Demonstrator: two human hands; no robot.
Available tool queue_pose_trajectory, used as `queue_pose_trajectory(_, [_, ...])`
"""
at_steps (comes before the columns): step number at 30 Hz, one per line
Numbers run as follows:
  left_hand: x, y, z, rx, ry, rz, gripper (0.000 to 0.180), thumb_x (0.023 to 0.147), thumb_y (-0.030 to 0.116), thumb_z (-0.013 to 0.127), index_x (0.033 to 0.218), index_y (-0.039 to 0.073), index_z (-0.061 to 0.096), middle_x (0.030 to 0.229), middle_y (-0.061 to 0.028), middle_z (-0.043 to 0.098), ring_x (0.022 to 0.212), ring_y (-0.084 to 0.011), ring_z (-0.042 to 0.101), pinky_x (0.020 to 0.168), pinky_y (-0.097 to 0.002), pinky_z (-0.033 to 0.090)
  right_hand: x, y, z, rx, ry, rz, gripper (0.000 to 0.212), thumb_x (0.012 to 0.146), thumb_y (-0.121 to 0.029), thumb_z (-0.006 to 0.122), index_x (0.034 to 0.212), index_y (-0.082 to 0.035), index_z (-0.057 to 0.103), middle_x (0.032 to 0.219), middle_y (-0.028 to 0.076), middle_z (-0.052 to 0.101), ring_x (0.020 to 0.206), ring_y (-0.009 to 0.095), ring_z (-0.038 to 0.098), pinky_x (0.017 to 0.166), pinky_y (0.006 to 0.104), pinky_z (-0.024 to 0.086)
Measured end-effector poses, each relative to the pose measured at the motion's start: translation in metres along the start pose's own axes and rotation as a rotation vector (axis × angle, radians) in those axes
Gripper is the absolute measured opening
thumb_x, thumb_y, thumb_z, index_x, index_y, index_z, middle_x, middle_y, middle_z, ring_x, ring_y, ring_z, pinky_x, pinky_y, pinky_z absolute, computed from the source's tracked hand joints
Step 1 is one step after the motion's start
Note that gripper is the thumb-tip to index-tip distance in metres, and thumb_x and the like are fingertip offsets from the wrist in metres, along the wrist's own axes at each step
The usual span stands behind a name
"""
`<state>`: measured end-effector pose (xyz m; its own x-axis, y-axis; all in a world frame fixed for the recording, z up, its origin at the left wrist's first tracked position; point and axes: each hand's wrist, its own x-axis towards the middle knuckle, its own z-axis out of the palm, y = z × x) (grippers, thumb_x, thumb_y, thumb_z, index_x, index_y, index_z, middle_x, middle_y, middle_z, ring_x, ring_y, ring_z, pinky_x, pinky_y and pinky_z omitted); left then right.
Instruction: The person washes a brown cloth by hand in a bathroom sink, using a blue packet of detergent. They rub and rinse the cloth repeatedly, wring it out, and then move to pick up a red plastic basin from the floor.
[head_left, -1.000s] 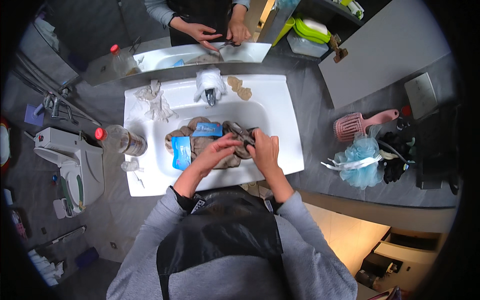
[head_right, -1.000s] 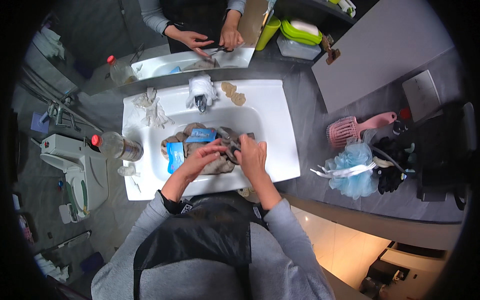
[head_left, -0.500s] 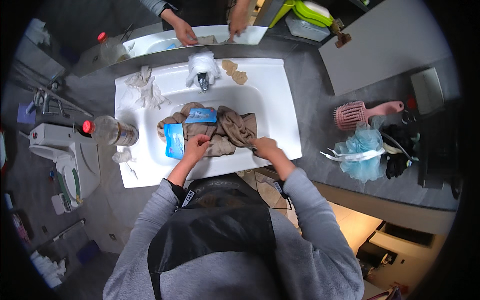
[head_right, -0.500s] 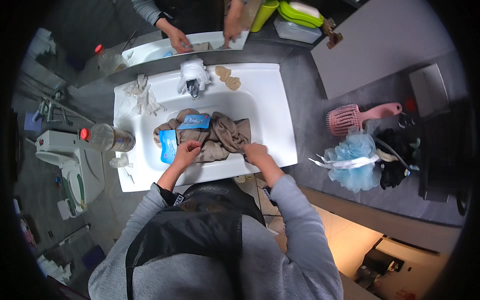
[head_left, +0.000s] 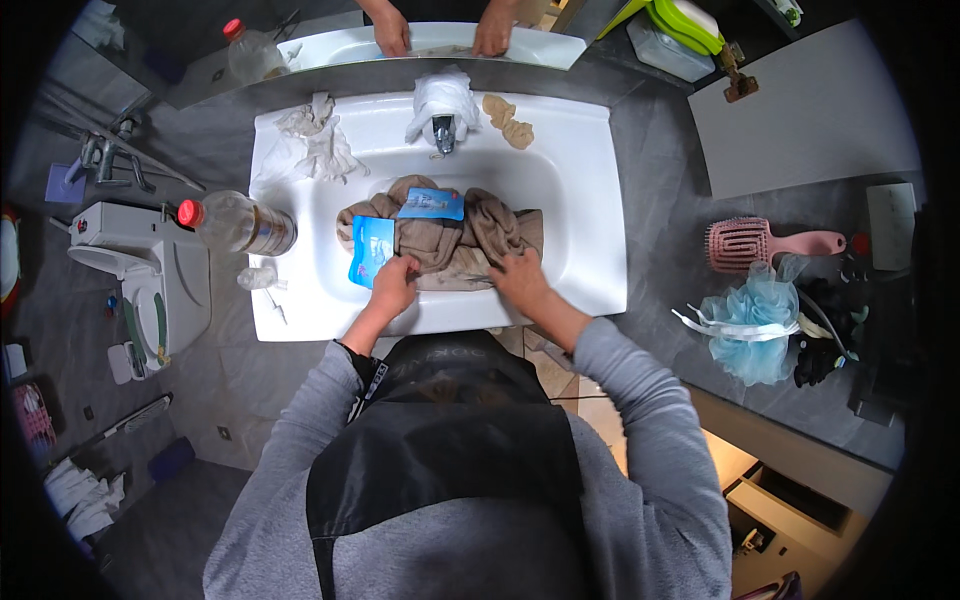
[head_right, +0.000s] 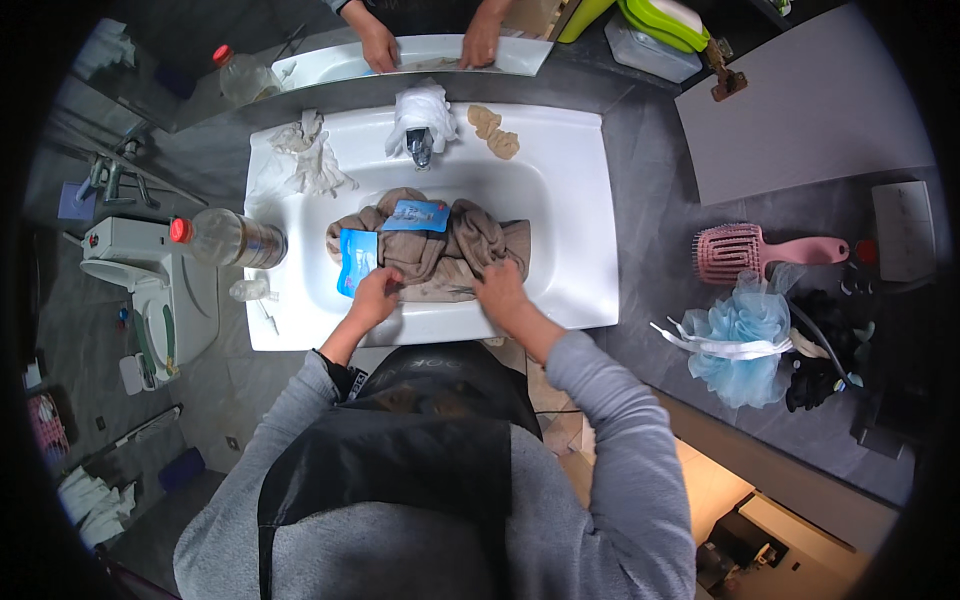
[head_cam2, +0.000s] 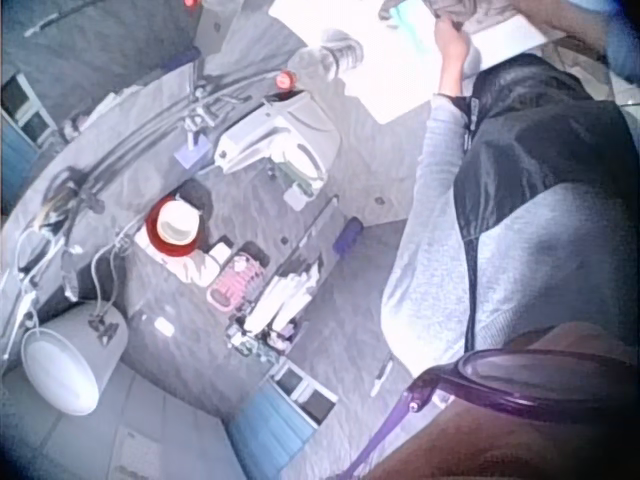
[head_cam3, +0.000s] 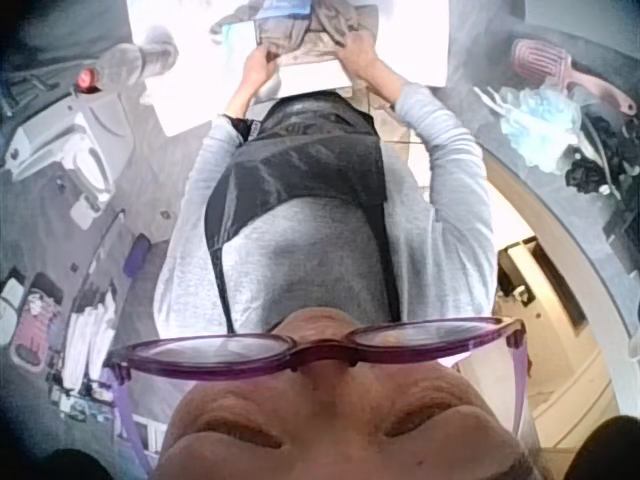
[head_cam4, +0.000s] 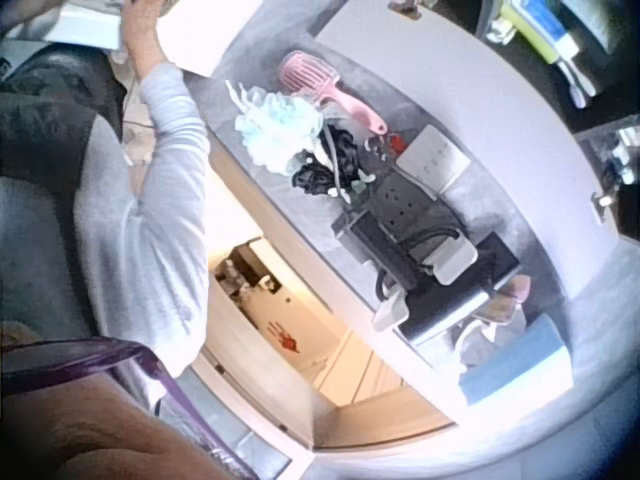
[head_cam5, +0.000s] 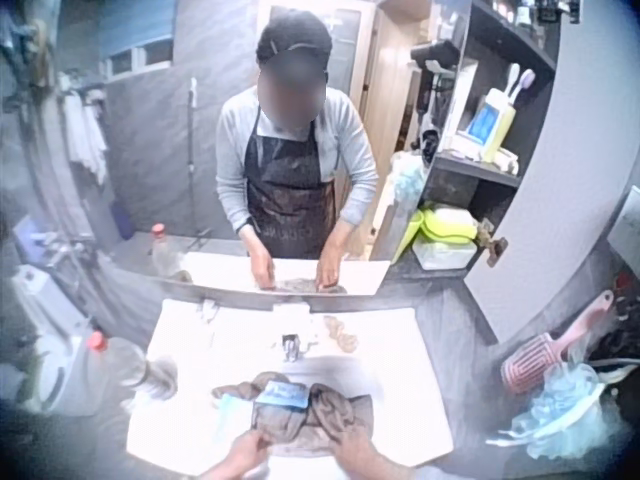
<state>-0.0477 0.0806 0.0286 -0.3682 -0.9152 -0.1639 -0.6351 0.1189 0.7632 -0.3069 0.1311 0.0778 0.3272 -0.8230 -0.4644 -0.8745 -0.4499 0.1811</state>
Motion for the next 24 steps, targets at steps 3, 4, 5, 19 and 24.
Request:
queue_pose_trajectory(3, [-0.002, 0.001, -0.004, -0.086, -0.026, -0.046, 0.022, 0.072, 0.000, 0.064, 0.094, 0.004, 0.063, 0.086, -0.0146, 0.067, 0.082, -0.0311, 0.065, 0.074, -0.0366, 0.051, -0.013, 0.048, -0.027, 0.183, -0.279, -0.042, 0.030, 0.083, -0.019, 0.063, 0.113, -0.014, 0.064, 0.088, 0.006, 0.063, 0.082, 0.017, 0.063, 0.071, 0.0355, 0.041])
queue_pose_trajectory(4, [-0.003, 0.001, -0.006, -0.132, -0.039, -0.087, 0.021, 0.073, 0.002, 0.066, 0.094, 0.004, 0.063, 0.087, -0.0142, 0.067, 0.082, -0.0296, 0.065, 0.074, -0.0355, 0.051, -0.017, 0.052, -0.034, 0.645, -0.352, -0.001, 0.023, 0.084, -0.024, 0.064, 0.105, -0.013, 0.066, 0.085, 0.005, 0.064, 0.079, 0.014, 0.063, 0.066, 0.0316, 0.041])
queue_pose_trajectory(5, [-0.003, 0.002, -0.006, -0.180, -0.044, -0.138, 0.020, 0.074, 0.003, 0.067, 0.094, 0.004, 0.064, 0.088, -0.0139, 0.068, 0.082, -0.0282, 0.066, 0.074, -0.0344, 0.052, -0.016, 0.055, -0.040, 1.081, -0.367, 0.030, 0.020, 0.085, -0.029, 0.065, 0.096, -0.013, 0.068, 0.082, 0.004, 0.065, 0.075, 0.011, 0.062, 0.062, 0.0278, 0.041])
queue_pose_trajectory(19, [-0.014, 0.023, -0.026, -0.533, -0.333, -0.444, 0.022, 0.087, 0.017, 0.066, 0.106, 0.008, 0.068, 0.091, 0.0006, 0.066, 0.080, -0.0084, 0.058, 0.069, -0.0225, 0.045, 0.013, 0.007, 0.009, 2.731, -0.799, 0.214, 0.031, 0.085, -0.040, 0.066, 0.094, -0.011, 0.060, 0.077, 0.004, 0.062, 0.060, 0.012, 0.058, 0.046, 0.0218, 0.043])
queue_pose_trajectory(24, [-0.005, 0.076, -0.047, -0.975, -0.648, -0.373, 0.047, 0.090, 0.036, 0.063, 0.127, 0.009, 0.056, 0.116, 0.0025, 0.060, 0.105, -0.0069, 0.053, 0.084, -0.0216, 0.040, -0.023, 0.007, -0.051, 2.777, -0.534, 0.062, 0.038, 0.086, -0.039, 0.066, 0.105, -0.007, 0.059, 0.087, 0.008, 0.062, 0.072, 0.015, 0.057, 0.057, 0.0223, 0.047])
